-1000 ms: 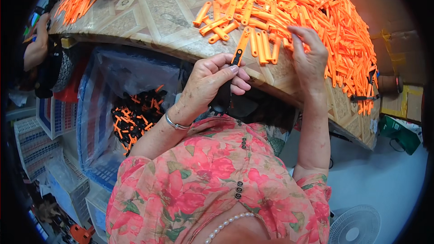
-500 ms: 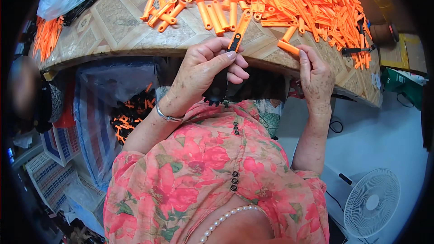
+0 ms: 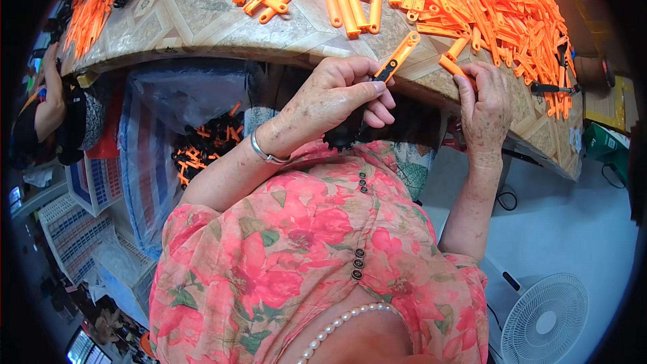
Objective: The person inserts orange plastic tubes into black plastic holders and uses a hammer to secure them. They repeat this process for multiple units, picking up parts from a pile on the table and placing the finished assemblies back down.
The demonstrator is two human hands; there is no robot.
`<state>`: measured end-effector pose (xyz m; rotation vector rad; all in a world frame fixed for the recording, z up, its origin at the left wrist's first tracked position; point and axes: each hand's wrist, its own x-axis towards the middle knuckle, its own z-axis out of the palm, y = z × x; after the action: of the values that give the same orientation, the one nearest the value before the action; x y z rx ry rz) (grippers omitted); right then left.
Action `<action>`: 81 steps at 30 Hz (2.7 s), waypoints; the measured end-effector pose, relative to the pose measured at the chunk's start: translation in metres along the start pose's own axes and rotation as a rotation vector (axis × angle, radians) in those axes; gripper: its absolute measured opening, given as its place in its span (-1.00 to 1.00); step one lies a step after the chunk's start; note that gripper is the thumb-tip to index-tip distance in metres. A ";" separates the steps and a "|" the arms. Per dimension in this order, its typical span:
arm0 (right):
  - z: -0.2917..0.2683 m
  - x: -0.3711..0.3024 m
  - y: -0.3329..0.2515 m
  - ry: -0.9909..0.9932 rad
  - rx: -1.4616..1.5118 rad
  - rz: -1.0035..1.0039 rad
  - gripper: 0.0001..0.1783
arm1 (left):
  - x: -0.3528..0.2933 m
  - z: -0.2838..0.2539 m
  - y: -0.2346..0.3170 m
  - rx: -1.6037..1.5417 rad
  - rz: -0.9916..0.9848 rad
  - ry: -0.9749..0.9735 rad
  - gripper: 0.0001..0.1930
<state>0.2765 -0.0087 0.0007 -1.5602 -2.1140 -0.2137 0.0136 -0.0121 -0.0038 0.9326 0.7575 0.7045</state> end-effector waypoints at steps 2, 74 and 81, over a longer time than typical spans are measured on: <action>0.003 -0.004 0.004 0.029 0.014 -0.007 -0.81 | 0.000 0.000 0.000 0.002 -0.048 -0.025 -0.79; -0.027 -0.013 -0.047 0.026 0.293 -0.546 -0.72 | -0.012 -0.013 0.017 0.025 -0.291 -0.613 -0.58; -0.028 -0.003 -0.027 0.058 0.091 -0.543 -0.70 | -0.010 -0.001 0.001 -0.183 -0.220 -0.434 -0.67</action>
<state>0.2602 -0.0317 0.0284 -0.8894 -2.4198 -0.3345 0.0072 -0.0191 -0.0005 0.7836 0.3945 0.3520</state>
